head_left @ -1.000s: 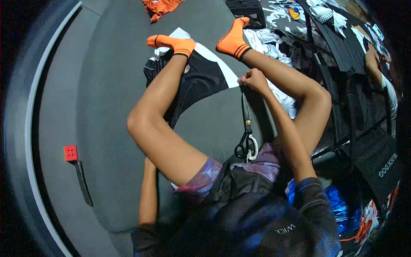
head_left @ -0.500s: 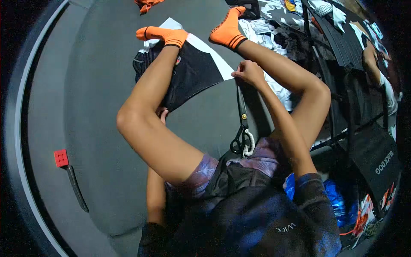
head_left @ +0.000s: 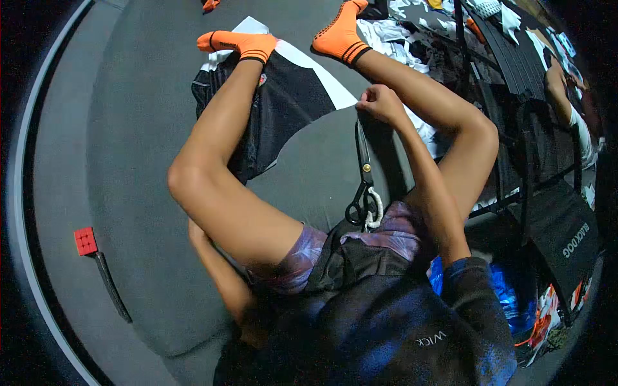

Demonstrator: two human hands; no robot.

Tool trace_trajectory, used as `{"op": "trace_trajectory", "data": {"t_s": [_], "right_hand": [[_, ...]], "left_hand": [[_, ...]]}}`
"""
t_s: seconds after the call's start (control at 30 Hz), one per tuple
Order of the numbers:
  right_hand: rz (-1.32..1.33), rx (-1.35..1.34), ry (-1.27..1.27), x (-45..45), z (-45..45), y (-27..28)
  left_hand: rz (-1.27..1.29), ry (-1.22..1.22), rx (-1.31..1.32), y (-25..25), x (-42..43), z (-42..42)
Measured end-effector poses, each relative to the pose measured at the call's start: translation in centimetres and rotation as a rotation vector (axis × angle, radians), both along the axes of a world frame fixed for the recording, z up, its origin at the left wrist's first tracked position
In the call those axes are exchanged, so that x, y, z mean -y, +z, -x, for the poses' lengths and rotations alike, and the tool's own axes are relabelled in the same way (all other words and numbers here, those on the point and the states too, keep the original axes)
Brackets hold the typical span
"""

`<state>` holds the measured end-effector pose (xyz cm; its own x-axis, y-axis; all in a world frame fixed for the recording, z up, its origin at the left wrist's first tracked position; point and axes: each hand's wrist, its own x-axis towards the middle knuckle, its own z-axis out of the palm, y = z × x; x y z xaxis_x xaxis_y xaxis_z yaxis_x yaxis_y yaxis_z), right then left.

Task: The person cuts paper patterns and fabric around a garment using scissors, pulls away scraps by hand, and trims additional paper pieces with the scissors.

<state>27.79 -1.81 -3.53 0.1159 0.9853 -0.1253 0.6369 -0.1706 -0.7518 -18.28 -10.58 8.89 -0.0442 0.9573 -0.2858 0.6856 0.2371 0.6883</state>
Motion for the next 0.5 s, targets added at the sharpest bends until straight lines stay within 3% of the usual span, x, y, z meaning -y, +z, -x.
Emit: {"op": "trace_trajectory", "data": {"t_s": [0.1, 0.2, 0.27, 0.37, 0.43, 0.5], "right_hand": [[-0.065, -0.058, -0.038, 3.9, -0.3, 2.1], [-0.077, -0.113, -0.047, 11.2, 1.8, 3.9], [0.202, 0.017, 0.051, 15.7, 4.2, 6.4], [0.219, 0.143, 0.13, 20.6, 6.5, 4.4], [0.185, 0.12, 0.024, 21.5, 8.1, 5.2], [0.18, 0.116, -0.026, 22.7, 9.1, 5.3]], "left_hand": [[-0.116, 0.102, -0.025, 2.6, -0.8, 1.4], [-0.598, 0.095, -0.239, 4.1, -1.8, 1.5], [-0.755, 0.098, -0.181, 5.3, -3.1, -3.0], [-0.714, -0.19, -0.038, 4.4, -5.6, -11.6], [-0.639, -0.657, 0.128, -0.9, -9.7, -15.5], [-0.649, -0.821, 0.023, -6.5, -12.6, -19.3]]}}
